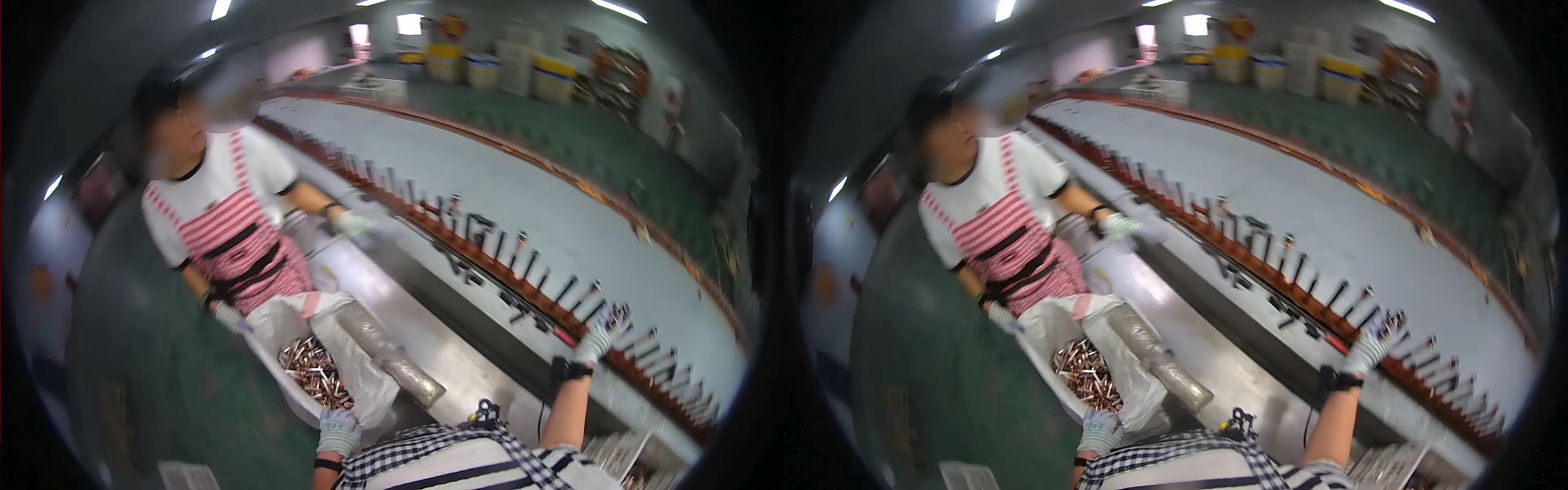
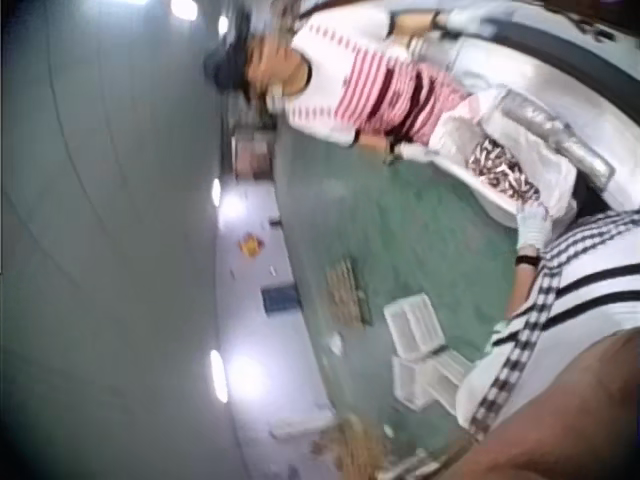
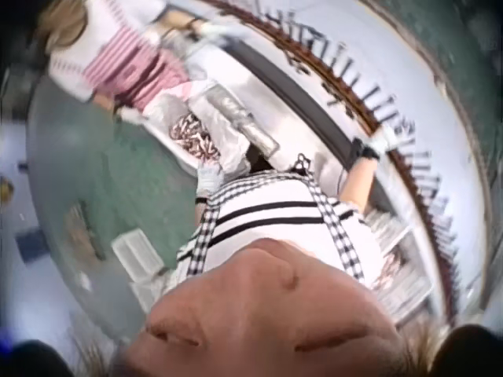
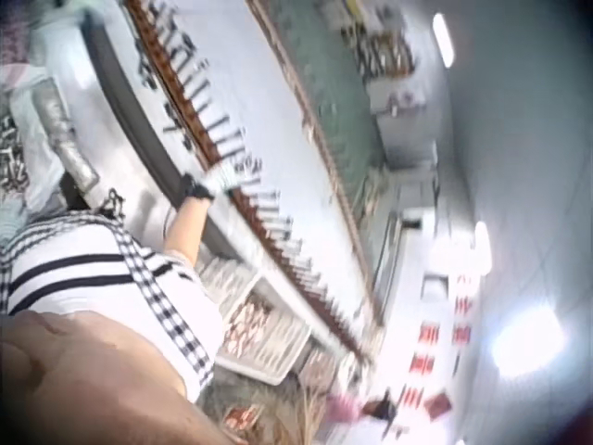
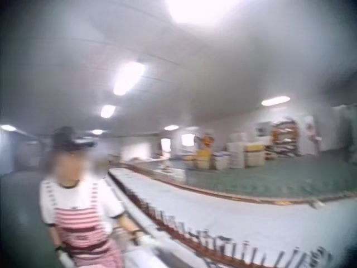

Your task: The recorder and another worker are sorting and placing small cylindrical metal parts onto a series of vertical pegs on an industrial assembly or testing line.

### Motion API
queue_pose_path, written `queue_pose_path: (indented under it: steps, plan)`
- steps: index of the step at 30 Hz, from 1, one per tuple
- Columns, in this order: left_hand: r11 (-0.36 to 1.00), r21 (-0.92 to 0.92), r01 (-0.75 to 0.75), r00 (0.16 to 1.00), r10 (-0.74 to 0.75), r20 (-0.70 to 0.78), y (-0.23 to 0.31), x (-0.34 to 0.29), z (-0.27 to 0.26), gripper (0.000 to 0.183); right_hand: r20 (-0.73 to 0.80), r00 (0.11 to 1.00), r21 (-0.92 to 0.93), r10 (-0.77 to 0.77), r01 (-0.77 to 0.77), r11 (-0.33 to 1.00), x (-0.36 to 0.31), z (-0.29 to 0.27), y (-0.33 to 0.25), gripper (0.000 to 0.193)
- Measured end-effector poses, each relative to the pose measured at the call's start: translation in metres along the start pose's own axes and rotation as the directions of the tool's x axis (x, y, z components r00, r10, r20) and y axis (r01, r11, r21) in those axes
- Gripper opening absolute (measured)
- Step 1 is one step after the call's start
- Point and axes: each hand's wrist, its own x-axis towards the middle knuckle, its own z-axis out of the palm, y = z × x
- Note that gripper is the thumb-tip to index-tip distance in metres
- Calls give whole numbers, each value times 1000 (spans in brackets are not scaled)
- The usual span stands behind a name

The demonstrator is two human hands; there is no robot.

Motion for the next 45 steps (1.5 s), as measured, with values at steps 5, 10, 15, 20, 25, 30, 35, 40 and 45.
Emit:
queue_pose_path:
  steps: [5, 10, 15, 20, 25, 30, 35, 40, 45]
  plan:
    - [987, 66, 145, 989, -147, 32, 1, -12, -6, 21, 231, 951, 248, 205, -262, 933, 4, 15, -51, 56]
    - [986, -21, 167, 984, -165, 62, 0, -11, -6, 20, 308, 929, 774, 207, -371, 513, 26, 46, -65, 43]
    - [994, -76, 72, 997, -70, 34, -3, 2, -27, 19, 357, 915, 688, -189, -121, 716, -31, 79, -170, 33]
    - [993, -106, -55, 998, 51, -44, -3, 22, -46, 23, 912, 331, 406, -241, -810, 424, -179, 76, -283, 19]
    - [989, -120, -82, 970, 107, 219, -5, 41, -73, 39, 848, -230, 353, -477, -427, 832, -270, 31, -341, 48]
    - [960, -259, -105, 888, 208, 411, -27, 70, 36, 37, 482, -345, 698, -805, -405, 591, -314, -24, -374, 43]
    - [951, -219, -218, 833, 298, 466, -30, 77, 74, 38, 581, -525, 464, -622, -414, 783, -315, -21, -375, 41]
    - [941, -172, -293, 809, 340, 480, -33, 81, 89, 38, 610, -377, 714, -697, -119, 689, -310, -29, -368, 22]
    - [908, -133, -397, 771, 408, 489, -22, 84, 102, 39, 815, -383, 515, -434, 137, 846, -318, -41, -346, 22]
